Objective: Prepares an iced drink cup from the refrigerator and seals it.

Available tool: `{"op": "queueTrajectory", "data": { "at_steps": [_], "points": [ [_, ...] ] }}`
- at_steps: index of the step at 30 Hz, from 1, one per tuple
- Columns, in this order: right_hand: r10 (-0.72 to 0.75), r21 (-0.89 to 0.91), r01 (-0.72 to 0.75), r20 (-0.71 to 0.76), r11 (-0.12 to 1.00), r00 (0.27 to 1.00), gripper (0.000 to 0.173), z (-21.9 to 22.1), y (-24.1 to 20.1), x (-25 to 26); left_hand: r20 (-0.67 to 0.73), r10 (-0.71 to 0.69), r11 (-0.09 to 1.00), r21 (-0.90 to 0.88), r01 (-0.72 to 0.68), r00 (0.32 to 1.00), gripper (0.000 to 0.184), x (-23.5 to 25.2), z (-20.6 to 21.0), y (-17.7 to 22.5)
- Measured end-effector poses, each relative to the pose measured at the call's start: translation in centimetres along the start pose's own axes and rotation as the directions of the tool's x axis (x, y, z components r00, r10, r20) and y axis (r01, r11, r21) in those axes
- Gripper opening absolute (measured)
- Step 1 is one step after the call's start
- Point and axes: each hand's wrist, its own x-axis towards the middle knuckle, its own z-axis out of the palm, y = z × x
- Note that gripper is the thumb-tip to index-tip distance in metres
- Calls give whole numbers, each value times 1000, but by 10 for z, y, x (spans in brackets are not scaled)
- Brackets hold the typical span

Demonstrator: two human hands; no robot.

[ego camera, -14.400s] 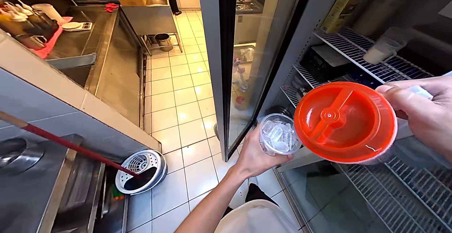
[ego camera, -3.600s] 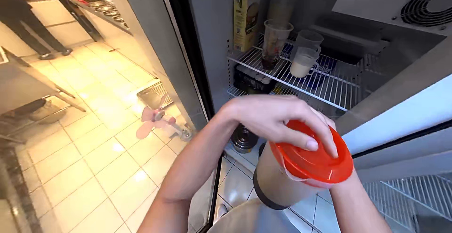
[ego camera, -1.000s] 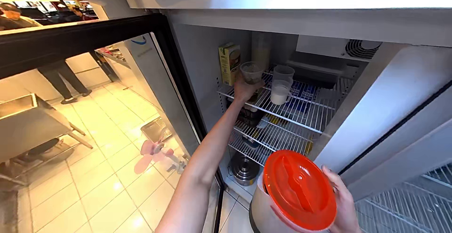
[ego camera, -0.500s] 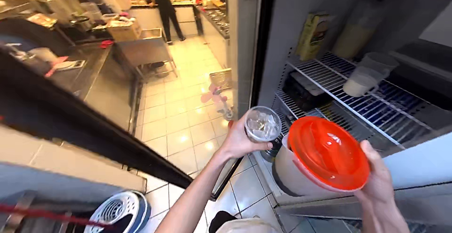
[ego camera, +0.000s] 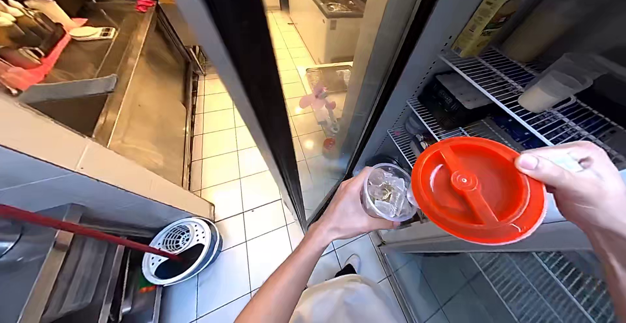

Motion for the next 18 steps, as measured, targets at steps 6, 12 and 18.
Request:
{"op": "queueTrajectory", "data": {
  "at_steps": [6, 12, 18],
  "points": [
    [86, -227, -73, 48, 971, 995, 48, 16, -45, -2, 62, -2, 1000, 4, 2, 998, 93, -27, -13, 2],
    [149, -364, -117, 60, 924, 987, 48, 33, -81, -4, 67, 9, 1000, 1, -9, 998, 90, -48, -17, 4],
    [180, -492, -120, 77, 862, 981, 54, 45, -108, -3, 56, 13, 1000, 12, -13, 998, 89, -56, -16, 5]
  ]
}}
